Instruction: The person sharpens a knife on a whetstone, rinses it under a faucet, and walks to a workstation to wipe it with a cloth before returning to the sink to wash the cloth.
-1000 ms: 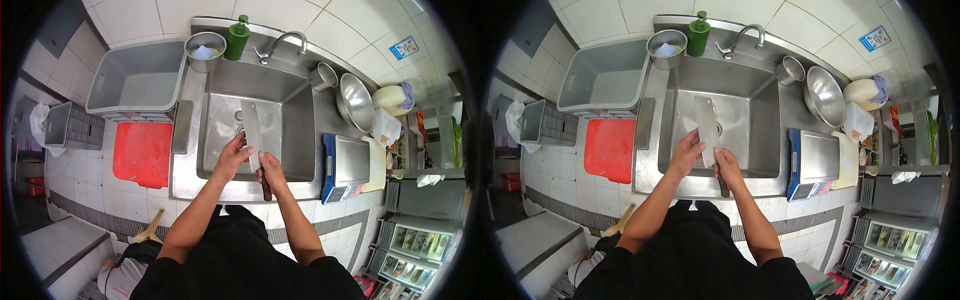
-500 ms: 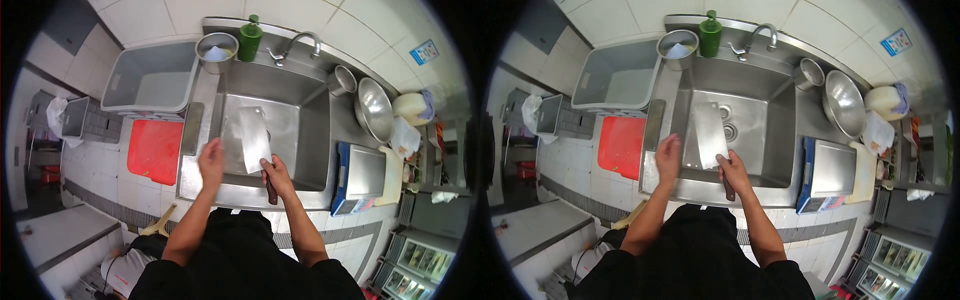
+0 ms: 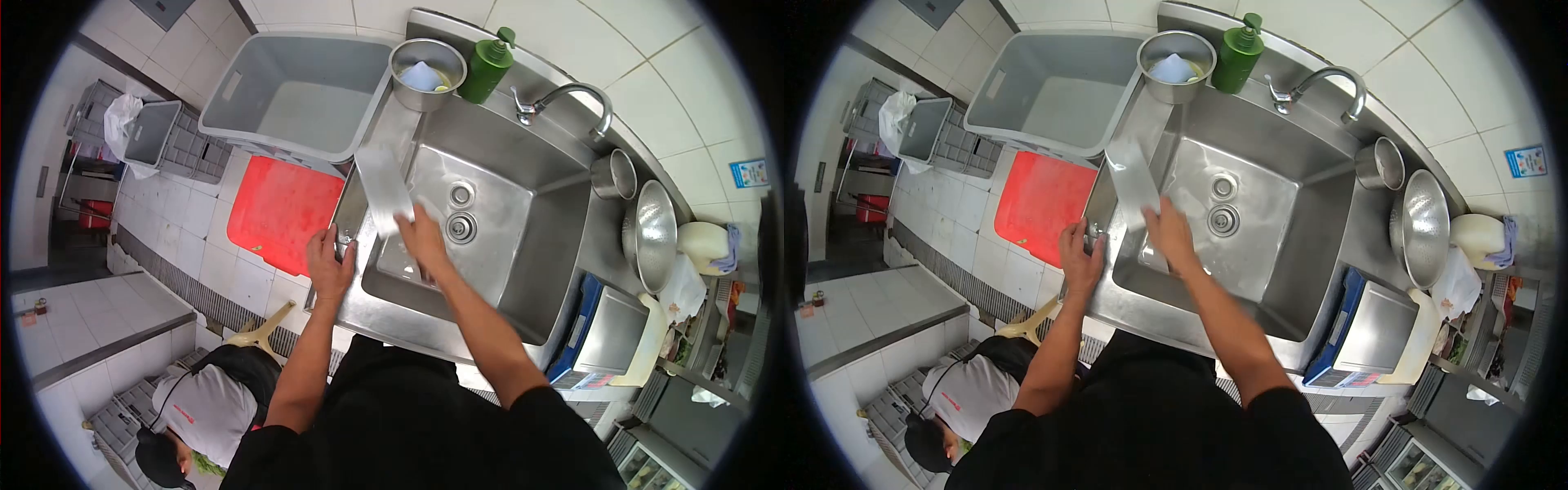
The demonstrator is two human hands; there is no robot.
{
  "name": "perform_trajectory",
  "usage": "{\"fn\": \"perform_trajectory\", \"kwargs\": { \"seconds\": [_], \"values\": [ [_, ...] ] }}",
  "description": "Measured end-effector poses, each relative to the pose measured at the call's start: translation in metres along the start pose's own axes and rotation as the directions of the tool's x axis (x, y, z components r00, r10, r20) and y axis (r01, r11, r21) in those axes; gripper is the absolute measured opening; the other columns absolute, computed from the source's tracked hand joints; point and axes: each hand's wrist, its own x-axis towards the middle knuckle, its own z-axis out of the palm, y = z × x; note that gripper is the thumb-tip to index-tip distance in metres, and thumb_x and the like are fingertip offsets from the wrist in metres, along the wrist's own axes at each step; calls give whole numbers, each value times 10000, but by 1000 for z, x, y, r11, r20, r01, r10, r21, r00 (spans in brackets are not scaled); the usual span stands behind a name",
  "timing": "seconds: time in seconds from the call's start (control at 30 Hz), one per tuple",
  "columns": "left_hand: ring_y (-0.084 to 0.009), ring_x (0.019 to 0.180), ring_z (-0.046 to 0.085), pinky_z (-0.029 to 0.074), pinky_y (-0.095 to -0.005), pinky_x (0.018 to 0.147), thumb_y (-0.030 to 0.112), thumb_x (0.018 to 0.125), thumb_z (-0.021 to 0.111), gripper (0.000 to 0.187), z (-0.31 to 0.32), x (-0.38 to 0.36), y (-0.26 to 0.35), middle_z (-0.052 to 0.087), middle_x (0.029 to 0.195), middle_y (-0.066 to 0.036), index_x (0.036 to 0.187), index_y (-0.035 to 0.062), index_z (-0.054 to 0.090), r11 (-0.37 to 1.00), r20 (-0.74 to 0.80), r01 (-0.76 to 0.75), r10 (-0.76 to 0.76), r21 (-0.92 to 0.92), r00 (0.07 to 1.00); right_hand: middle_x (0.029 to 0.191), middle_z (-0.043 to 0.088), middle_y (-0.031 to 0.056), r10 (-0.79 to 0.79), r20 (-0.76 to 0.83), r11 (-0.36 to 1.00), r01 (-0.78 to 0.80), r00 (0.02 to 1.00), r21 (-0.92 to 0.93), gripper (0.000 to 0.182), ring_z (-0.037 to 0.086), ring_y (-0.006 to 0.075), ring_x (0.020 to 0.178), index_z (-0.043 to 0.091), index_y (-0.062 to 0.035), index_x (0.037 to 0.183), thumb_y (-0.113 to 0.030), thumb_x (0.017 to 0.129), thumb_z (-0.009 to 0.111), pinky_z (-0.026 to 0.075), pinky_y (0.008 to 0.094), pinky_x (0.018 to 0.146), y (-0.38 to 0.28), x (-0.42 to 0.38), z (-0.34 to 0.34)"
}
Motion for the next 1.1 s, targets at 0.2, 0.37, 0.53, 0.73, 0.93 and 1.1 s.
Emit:
{"fn": "perform_trajectory", "kwargs": {
  "seconds": [0.2, 0.37, 0.53, 0.73, 0.93, 1.1],
  "values": [
    [-348, 1086, 554, 480, -423, 902, 234, 817, 766, 526, 0, 0, 1, 564, 1180, -176, 1261, 7, 600, 1000, -4, -1, 2, 31, 1000, 882, 674, 294, -162, -184, 973, 127, 970, -191, 418, 658, 471, 847, 559, 36, 1066, -360, 936, 592, 509, 497, 752, -42, 112, 0],
    [-348, 1073, 557, 484, -422, 890, 234, 808, 775, 540, 1, 0, 0, 564, 1171, -166, 1264, 8, 595, 1000, -18, 9, -9, 7, 1000, 833, 670, 268, 4, 2, 992, -3, 1000, -123, 414, 663, 430, 786, 552, 32, 1061, -367, 955, 585, 500, 471, 708, -10, 16, -12],
    [-354, 1055, 558, 491, -421, 875, 232, 811, 772, 522, -2, 3, -2, 561, 1159, -159, 1249, 11, 593, 999, -41, -16, 15, -31, 999, 768, 661, 271, 84, 101, 995, -78, 991, -67, 422, 660, 459, 761, 548, 33, 1143, -341, 952, 591, 487, 515, 667, 2, -77, -22],
    [-352, 1066, 563, 496, -423, 876, 233, 809, 773, 536, -2, 0, 1, 570, 1168, -172, 1265, 16, 591, 1000, -24, 5, -6, -14, 1000, 832, 676, 265, -149, -89, 971, 129, 985, -204, 375, 645, 473, 826, 560, 18, 1058, -341, 951, 574, 493, 542, 738, -43, 87, 1],
    [-364, 1125, 536, 434, -457, 965, 222, 813, 758, 525, -4, 1, 4, 576, 1199, -183, 1271, 23, 596, 998, 1, 42, -42, -43, 999, 857, 685, 245, -187, -82, 968, 169, 979, -186, 403, 638, 475, 818, 568, -5, 1062, -387, 934, 598, 486, 552, 731, -30, 49, -26],
    [-383, 1182, 509, 387, -475, 1012, 205, 852, 703, 499, 14, 25, 59, 561, 1290, -202, 1296, 17, 580, 960, 28, -52, 62, -277, 998, 585, 520, 21, 464, -35, 740, -366, 885, 565, 294, 499, 146, 438, 504, -79, 921, -339, 954, 636, 435, 319, 421, 83, -34, -84]
  ]
}}
